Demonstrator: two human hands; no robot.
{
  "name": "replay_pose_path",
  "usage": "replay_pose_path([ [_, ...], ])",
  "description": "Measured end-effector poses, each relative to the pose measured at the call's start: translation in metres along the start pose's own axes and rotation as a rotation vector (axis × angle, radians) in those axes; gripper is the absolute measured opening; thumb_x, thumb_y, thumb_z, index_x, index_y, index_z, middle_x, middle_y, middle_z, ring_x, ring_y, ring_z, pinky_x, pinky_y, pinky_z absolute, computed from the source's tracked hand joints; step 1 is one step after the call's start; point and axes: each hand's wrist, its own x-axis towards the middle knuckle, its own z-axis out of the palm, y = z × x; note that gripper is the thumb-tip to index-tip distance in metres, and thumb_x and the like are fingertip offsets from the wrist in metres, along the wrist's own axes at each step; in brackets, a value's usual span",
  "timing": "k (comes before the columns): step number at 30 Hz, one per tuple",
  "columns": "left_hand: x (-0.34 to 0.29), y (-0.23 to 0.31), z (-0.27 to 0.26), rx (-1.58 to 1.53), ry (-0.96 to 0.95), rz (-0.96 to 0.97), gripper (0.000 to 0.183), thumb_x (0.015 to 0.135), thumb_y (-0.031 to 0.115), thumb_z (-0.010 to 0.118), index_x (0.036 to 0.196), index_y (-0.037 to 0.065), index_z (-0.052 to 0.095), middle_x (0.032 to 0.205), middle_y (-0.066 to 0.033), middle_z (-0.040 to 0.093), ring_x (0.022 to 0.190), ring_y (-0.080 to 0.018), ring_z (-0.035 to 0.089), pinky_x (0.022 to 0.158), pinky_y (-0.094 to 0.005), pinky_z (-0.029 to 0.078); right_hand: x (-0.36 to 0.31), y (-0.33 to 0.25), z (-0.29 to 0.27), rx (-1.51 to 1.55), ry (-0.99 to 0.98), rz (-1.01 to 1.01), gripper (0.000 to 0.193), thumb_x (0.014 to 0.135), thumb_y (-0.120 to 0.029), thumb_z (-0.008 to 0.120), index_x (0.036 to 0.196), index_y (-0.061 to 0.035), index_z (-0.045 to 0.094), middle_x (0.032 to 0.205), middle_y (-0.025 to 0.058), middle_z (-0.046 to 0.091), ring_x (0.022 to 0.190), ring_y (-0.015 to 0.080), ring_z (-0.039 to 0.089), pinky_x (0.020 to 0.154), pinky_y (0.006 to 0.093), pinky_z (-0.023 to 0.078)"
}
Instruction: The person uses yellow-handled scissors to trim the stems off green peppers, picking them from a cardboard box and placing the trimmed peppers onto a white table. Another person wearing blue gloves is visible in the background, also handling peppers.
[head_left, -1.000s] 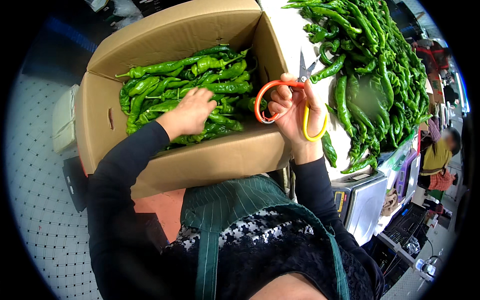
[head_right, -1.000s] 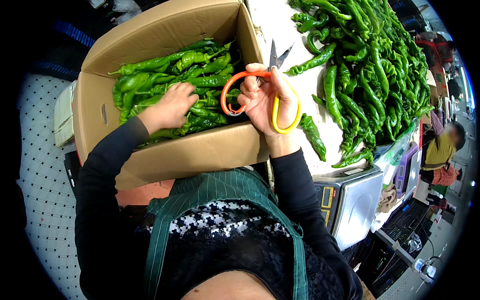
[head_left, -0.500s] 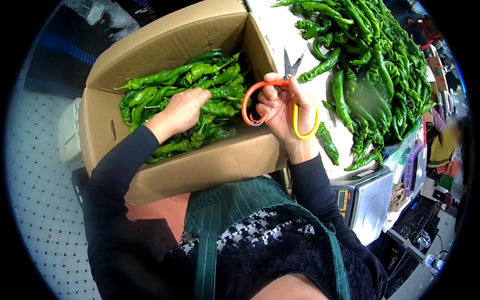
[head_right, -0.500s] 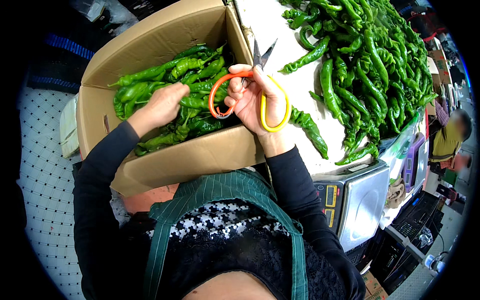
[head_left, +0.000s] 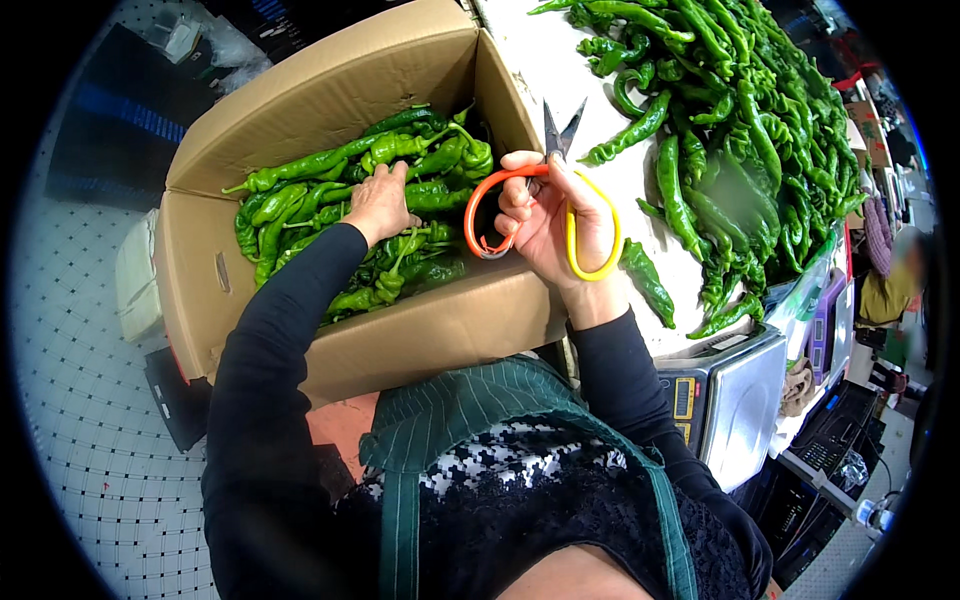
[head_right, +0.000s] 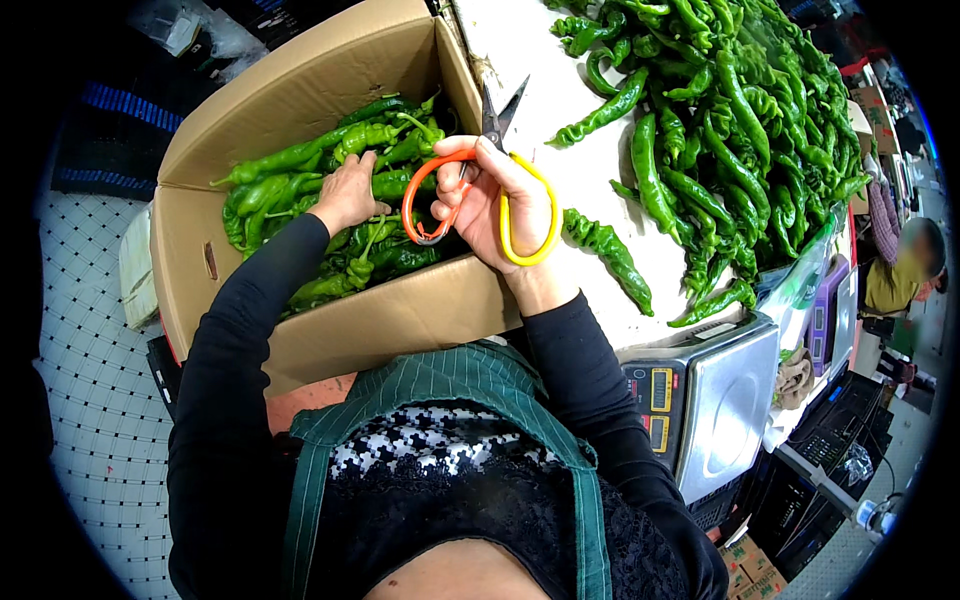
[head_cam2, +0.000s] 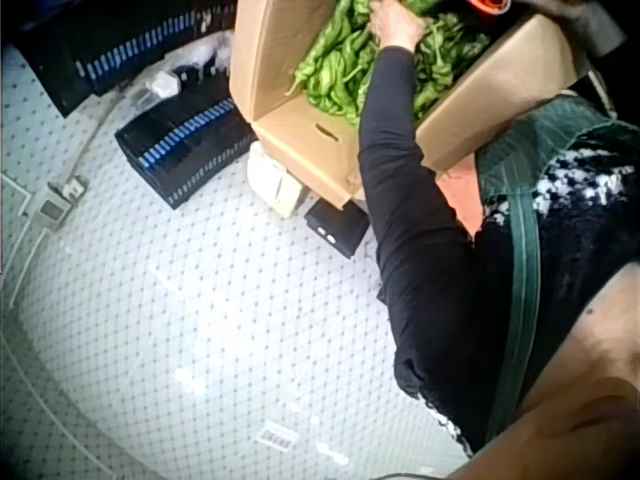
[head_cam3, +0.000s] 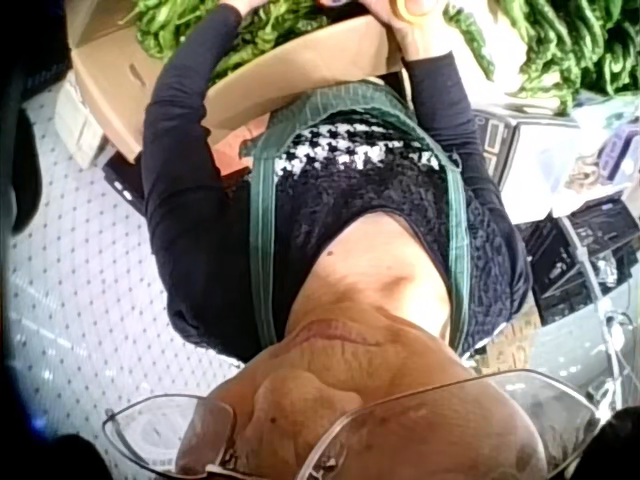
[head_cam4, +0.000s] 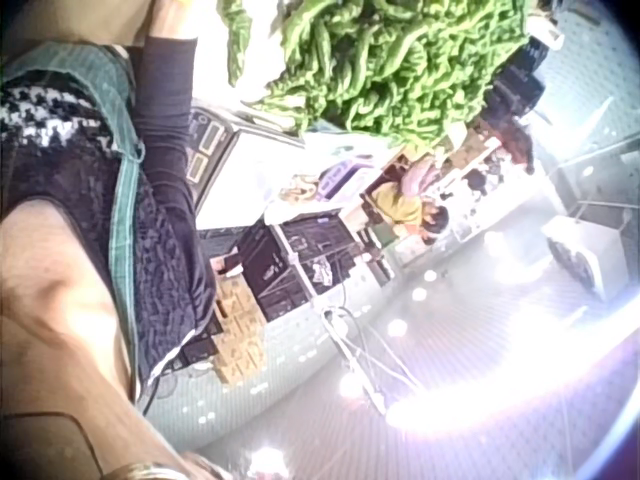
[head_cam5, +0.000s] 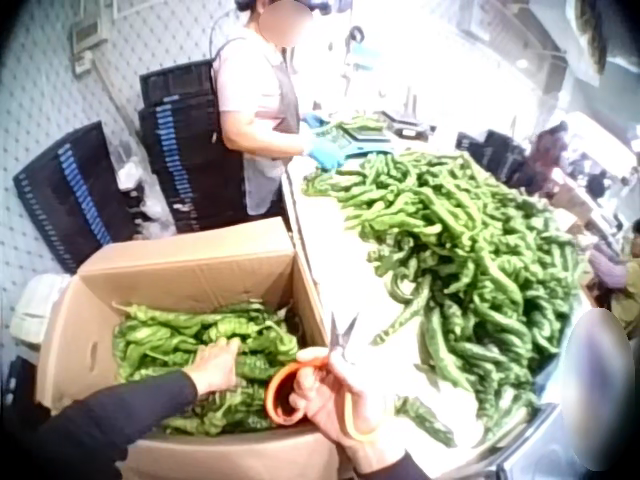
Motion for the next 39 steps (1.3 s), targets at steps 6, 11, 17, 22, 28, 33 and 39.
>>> replay_pose_path([
  [6, -0.001, -0.010, 0.003, 0.111, -0.011, 0.128, 0.066, 0.065, 0.019, 0.081, 0.122, 0.009, 0.049, 0.113, -0.0181, 0.053, 0.111, -0.0388, 0.050, 0.093, -0.0493, 0.043, -0.001, 0.000, 0.000, -0.003, 0.009, -0.001, 0.035, 0.099, -0.029, 0.047, 0.110, 0.0020, 0.060, 0.082, 0.0088, 0.061, 0.071, 0.0186, 0.055, 0.068, 0.0334, 0.046],
  [11, 0.013, -0.030, -0.035, -0.170, -0.235, 0.112, 0.066, 0.060, 0.013, 0.080, 0.118, 0.009, 0.050, 0.102, -0.0171, 0.063, 0.096, -0.0326, 0.062, 0.082, -0.0407, 0.048, -0.001, 0.001, 0.001, 0.003, 0.008, 0.008, 0.035, 0.099, -0.028, 0.047, 0.110, 0.0022, 0.060, 0.081, 0.0088, 0.061, 0.071, 0.0189, 0.055, 0.068, 0.0333, 0.046],
  [17, 0.013, -0.051, -0.004, -0.215, -0.050, 0.260, 0.077, 0.061, 0.007, 0.078, 0.130, 0.005, 0.044, 0.115, -0.0183, 0.055, 0.107, -0.0350, 0.055, 0.089, -0.0395, 0.047, 0.002, 0.002, 0.004, -0.019, 0.033, 0.005, 0.034, 0.099, -0.027, 0.048, 0.110, 0.0029, 0.059, 0.081, 0.0089, 0.060, 0.070, 0.0185, 0.055, 0.068, 0.0334, 0.046],
  [22, 0.007, -0.004, -0.002, 0.212, -0.042, 0.205, 0.063, 0.064, 0.003, 0.074, 0.121, 0.003, 0.046, 0.113, -0.0157, 0.054, 0.110, -0.0328, 0.054, 0.091, -0.0447, 0.044, 0.001, 0.003, 0.005, -0.057, 0.061, -0.001, 0.035, 0.098, -0.027, 0.048, 0.111, 0.0035, 0.059, 0.079, 0.0086, 0.059, 0.070, 0.0180, 0.054, 0.068, 0.0330, 0.047],
  [28, 0.008, 0.001, 0.009, 0.184, 0.079, 0.324, 0.078, 0.061, 0.000, 0.073, 0.131, 0.000, 0.040, 0.110, -0.0156, 0.052, 0.109, -0.0330, 0.051, 0.096, -0.0421, 0.041, 0.002, 0.002, 0.004, -0.068, 0.065, -0.002, 0.034, 0.098, -0.026, 0.049, 0.111, 0.0035, 0.059, 0.080, 0.0087, 0.059, 0.070, 0.0172, 0.054, 0.067, 0.0331, 0.047],
  [33, 0.019, 0.007, -0.003, 0.099, -0.045, 0.260, 0.077, 0.064, 0.004, 0.074, 0.132, 0.001, 0.038, 0.122, -0.0174, 0.050, 0.119, -0.0325, 0.047, 0.100, -0.0416, 0.039, 0.002, 0.003, 0.005, -0.074, 0.069, -0.009, 0.035, 0.098, -0.027, 0.049, 0.111, 0.0038, 0.059, 0.080, 0.0090, 0.060, 0.070, 0.0177, 0.055, 0.068, 0.0333, 0.047],
  [39, 0.026, 0.009, 0.008, 0.131, -0.120, 0.223, 0.111, 0.059, 0.007, 0.081, 0.149, 0.004, 0.015, 0.118, -0.0206, 0.052, 0.114, -0.0359, 0.051, 0.099, -0.0429, 0.040, 0.001, 0.003, 0.005, -0.059, 0.060, 0.000, 0.034, 0.098, -0.027, 0.049, 0.110, 0.0032, 0.059, 0.081, 0.0091, 0.060, 0.070, 0.0178, 0.055, 0.068, 0.0332, 0.047],
])
